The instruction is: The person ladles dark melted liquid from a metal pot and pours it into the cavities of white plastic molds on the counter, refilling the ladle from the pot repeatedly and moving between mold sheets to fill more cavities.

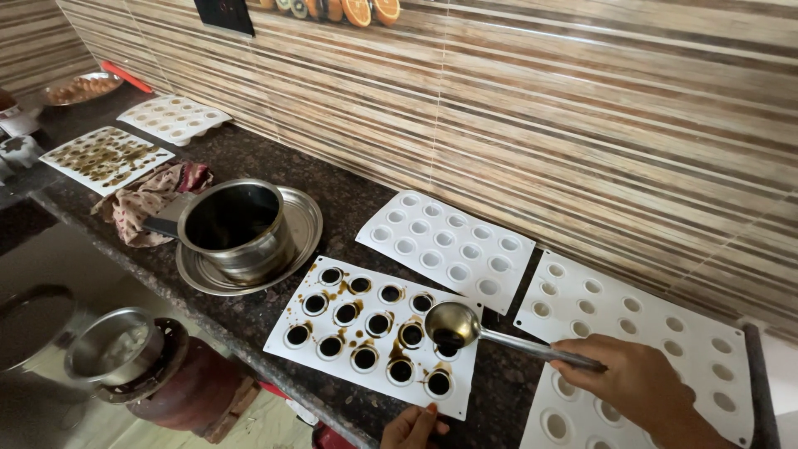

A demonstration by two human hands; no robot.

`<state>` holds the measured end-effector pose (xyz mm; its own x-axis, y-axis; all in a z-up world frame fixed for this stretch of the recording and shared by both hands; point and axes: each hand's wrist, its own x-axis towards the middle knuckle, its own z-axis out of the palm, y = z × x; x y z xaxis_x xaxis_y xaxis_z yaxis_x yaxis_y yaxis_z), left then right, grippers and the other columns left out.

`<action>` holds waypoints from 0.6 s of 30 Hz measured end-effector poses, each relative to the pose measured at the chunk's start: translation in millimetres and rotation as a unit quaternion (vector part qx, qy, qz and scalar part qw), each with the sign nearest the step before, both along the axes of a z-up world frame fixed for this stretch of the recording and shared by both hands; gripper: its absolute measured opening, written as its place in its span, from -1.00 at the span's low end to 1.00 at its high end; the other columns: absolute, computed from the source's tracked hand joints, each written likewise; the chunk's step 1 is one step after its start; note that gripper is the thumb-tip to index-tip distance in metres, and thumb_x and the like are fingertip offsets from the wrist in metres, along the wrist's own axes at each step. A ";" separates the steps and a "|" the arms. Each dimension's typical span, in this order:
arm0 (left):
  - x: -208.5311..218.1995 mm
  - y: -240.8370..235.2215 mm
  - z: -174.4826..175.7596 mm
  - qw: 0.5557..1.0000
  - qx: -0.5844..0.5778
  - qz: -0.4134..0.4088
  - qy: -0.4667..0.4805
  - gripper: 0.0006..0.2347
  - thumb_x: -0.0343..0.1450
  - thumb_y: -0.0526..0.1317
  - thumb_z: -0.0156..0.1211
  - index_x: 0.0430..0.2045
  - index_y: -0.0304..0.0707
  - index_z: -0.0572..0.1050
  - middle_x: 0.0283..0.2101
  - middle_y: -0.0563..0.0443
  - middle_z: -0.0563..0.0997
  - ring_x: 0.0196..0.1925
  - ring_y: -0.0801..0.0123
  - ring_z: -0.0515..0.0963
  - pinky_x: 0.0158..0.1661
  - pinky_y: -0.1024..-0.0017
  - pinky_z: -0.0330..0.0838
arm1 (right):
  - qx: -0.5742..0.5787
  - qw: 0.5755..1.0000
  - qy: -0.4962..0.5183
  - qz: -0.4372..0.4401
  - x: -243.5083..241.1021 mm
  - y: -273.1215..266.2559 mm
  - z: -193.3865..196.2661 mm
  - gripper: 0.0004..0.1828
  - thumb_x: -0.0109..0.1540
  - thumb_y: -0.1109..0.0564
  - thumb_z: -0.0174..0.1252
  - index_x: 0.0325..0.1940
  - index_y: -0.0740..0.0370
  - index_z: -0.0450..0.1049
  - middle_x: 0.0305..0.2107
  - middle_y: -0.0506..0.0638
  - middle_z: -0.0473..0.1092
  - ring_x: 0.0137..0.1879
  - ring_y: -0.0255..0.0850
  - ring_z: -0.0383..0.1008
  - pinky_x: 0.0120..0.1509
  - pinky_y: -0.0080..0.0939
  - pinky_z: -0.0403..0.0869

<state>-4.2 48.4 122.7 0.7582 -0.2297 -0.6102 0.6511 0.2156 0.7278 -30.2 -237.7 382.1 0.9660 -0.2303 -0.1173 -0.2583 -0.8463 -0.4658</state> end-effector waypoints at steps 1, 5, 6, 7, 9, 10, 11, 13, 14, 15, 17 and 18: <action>0.7 -0.8 -3.0 1.000 0.002 0.004 0.001 -0.77 0.49 -0.16 0.23 -0.47 -0.39 0.62 -0.55 -0.03 0.66 -0.74 0.53 0.39 -0.62 0.51 0.28 | -0.062 0.996 -0.048 0.053 -0.3 -5.7 -8.7 -0.64 0.04 -0.19 0.47 -0.12 -0.16 0.72 -0.46 -0.24 0.64 -0.55 -0.39 0.54 -0.43 -0.34 0.50; 2.2 -0.9 -7.1 1.000 0.010 0.007 0.006 -0.79 0.48 -0.18 0.23 -0.47 -0.37 0.63 -0.55 -0.03 0.66 -0.73 0.52 0.40 -0.61 0.51 0.29 | -0.235 0.911 -0.241 0.239 -1.6 -29.9 -41.7 -0.73 0.05 -0.10 0.37 -0.19 -0.11 0.67 -0.37 -0.27 0.61 -0.53 -0.42 0.51 -0.54 -0.40 0.43; 1.5 -1.0 -9.1 1.000 0.010 0.006 0.006 -0.79 0.48 -0.18 0.23 -0.47 -0.37 0.63 -0.55 -0.03 0.66 -0.73 0.52 0.40 -0.61 0.51 0.29 | -0.235 0.911 -0.241 0.238 -3.9 -28.9 -39.6 -0.73 0.05 -0.10 0.37 -0.19 -0.11 0.67 -0.37 -0.27 0.61 -0.53 -0.42 0.51 -0.54 -0.40 0.43; 0.8 -0.8 -11.1 1.000 0.002 0.007 -0.012 -0.77 0.47 -0.17 0.24 -0.49 -0.39 0.62 -0.56 -0.02 0.65 -0.73 0.53 0.40 -0.61 0.52 0.28 | -0.273 0.881 -0.275 0.273 -6.2 -27.7 -37.4 -0.72 0.05 -0.06 0.35 -0.17 -0.09 0.67 -0.38 -0.26 0.60 -0.53 -0.39 0.50 -0.58 -0.38 0.41; -0.1 0.1 -13.4 0.999 -0.007 0.008 -0.030 -0.75 0.47 -0.16 0.25 -0.50 -0.41 0.62 -0.57 -0.02 0.65 -0.72 0.53 0.40 -0.61 0.52 0.27 | -0.309 0.846 -0.309 0.307 -11.6 -24.2 -32.9 -0.71 0.05 -0.02 0.33 -0.14 -0.07 0.67 -0.40 -0.25 0.59 -0.53 -0.36 0.50 -0.61 -0.35 0.38; 0.6 0.0 -13.7 0.999 0.008 0.004 -0.038 -0.76 0.46 -0.16 0.26 -0.53 -0.40 0.63 -0.57 -0.02 0.66 -0.71 0.53 0.41 -0.59 0.51 0.29 | -0.305 0.846 -0.314 0.303 -14.1 -22.6 -30.0 -0.64 0.03 -0.03 0.35 -0.09 -0.08 0.68 -0.43 -0.24 0.58 -0.56 -0.34 0.47 -0.64 -0.33 0.38; 1.3 0.3 -13.8 0.999 0.023 0.001 -0.045 -0.76 0.44 -0.17 0.27 -0.55 -0.38 0.65 -0.58 -0.02 0.67 -0.70 0.53 0.42 -0.58 0.50 0.30 | -0.301 0.847 -0.320 0.299 -16.7 -20.6 -27.1 -0.57 0.01 -0.04 0.36 -0.03 -0.08 0.68 -0.45 -0.23 0.57 -0.60 -0.32 0.44 -0.67 -0.31 0.38; 4.5 -3.1 -39.2 0.996 0.032 0.000 -0.078 -0.75 0.44 -0.16 0.29 -0.57 -0.39 0.67 -0.60 -0.01 0.67 -0.68 0.55 0.44 -0.55 0.52 0.31 | -0.290 0.852 -0.327 0.288 -15.7 -18.0 -23.2 -0.56 0.00 -0.06 0.38 -0.03 -0.10 0.68 -0.46 -0.22 0.58 -0.61 -0.32 0.43 -0.67 -0.30 0.38; 6.8 -4.5 -51.7 0.993 0.043 -0.002 -0.109 -0.73 0.44 -0.16 0.31 -0.60 -0.40 0.70 -0.61 -0.01 0.66 -0.65 0.57 0.45 -0.52 0.54 0.32 | -0.279 0.858 -0.332 0.275 -14.4 -16.2 -20.9 -0.56 0.00 -0.08 0.40 -0.02 -0.12 0.68 -0.47 -0.22 0.58 -0.63 -0.32 0.43 -0.67 -0.29 0.39; 7.2 -2.9 -50.0 0.993 0.042 0.001 -0.111 -0.73 0.44 -0.16 0.31 -0.60 -0.40 0.70 -0.61 -0.01 0.66 -0.65 0.57 0.45 -0.52 0.54 0.32 | -0.279 0.857 -0.334 0.277 -8.2 -21.5 -26.5 -0.56 0.00 -0.08 0.40 -0.02 -0.12 0.68 -0.47 -0.22 0.58 -0.63 -0.32 0.43 -0.67 -0.29 0.39; 10.8 0.0 -45.9 0.995 0.006 -0.044 -0.087 -0.73 0.44 -0.15 0.29 -0.60 -0.38 0.69 -0.57 -0.02 0.70 -0.62 0.55 0.48 -0.48 0.52 0.36 | -0.219 0.909 -0.277 0.220 5.9 -32.2 -36.5 -0.65 0.07 -0.16 0.42 -0.07 -0.21 0.69 -0.47 -0.29 0.61 -0.58 -0.42 0.44 -0.56 -0.35 0.40; 12.6 0.7 -42.7 0.995 0.005 -0.042 -0.090 -0.73 0.44 -0.15 0.29 -0.60 -0.38 0.69 -0.57 -0.02 0.70 -0.62 0.55 0.48 -0.48 0.52 0.36 | -0.220 0.908 -0.280 0.222 14.6 -28.4 -28.5 -0.65 0.07 -0.16 0.42 -0.07 -0.21 0.69 -0.47 -0.29 0.61 -0.58 -0.42 0.44 -0.56 -0.35 0.40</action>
